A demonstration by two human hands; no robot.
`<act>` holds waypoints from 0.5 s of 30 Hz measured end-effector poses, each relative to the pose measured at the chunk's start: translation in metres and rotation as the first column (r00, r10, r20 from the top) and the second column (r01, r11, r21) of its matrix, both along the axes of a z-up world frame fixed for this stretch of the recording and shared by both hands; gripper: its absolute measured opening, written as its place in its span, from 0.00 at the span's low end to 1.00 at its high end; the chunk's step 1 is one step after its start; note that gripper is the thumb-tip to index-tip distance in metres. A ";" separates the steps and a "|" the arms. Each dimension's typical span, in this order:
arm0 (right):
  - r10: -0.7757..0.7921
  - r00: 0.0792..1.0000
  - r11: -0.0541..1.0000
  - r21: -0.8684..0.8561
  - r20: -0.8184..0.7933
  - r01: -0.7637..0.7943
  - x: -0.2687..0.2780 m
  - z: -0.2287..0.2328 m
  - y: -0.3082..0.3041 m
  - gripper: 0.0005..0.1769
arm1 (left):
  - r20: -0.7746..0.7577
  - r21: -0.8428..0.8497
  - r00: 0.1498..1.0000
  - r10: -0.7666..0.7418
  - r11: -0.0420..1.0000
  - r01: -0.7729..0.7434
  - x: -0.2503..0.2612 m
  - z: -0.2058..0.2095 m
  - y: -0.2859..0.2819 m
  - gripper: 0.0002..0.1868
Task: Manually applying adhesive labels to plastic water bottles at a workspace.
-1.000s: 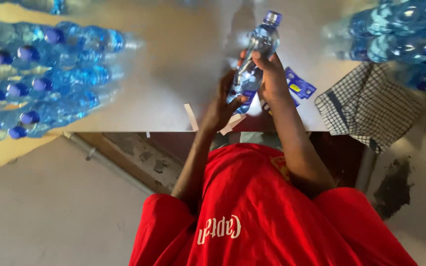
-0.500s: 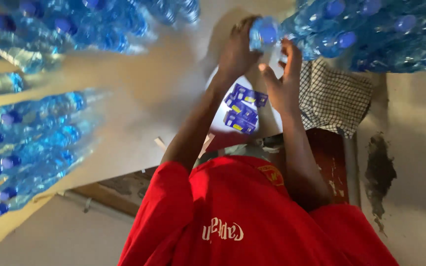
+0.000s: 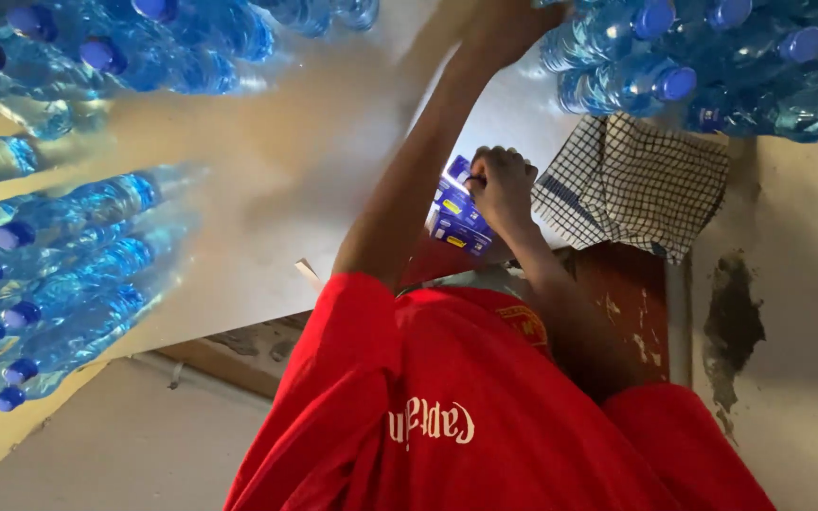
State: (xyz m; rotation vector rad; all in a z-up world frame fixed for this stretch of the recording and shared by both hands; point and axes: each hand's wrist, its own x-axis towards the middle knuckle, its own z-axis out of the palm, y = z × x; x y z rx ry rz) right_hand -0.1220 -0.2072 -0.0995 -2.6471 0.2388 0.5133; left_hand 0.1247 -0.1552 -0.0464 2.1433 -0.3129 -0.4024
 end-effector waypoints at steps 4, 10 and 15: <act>-0.064 0.982 0.988 0.152 0.177 0.037 -0.001 -0.019 -0.004 0.18 | -0.099 -0.283 0.972 0.213 0.931 -0.232 -0.053 -0.035 0.060 0.32; -0.463 0.886 0.791 0.441 -0.024 0.425 -0.011 0.029 -0.007 0.14 | -0.481 -0.375 0.781 0.398 0.712 -0.594 -0.174 -0.035 0.174 0.36; -0.400 0.901 0.826 0.493 0.167 0.275 -0.025 0.061 0.007 0.12 | -0.428 -0.424 0.851 0.306 0.763 -0.488 -0.205 -0.033 0.186 0.22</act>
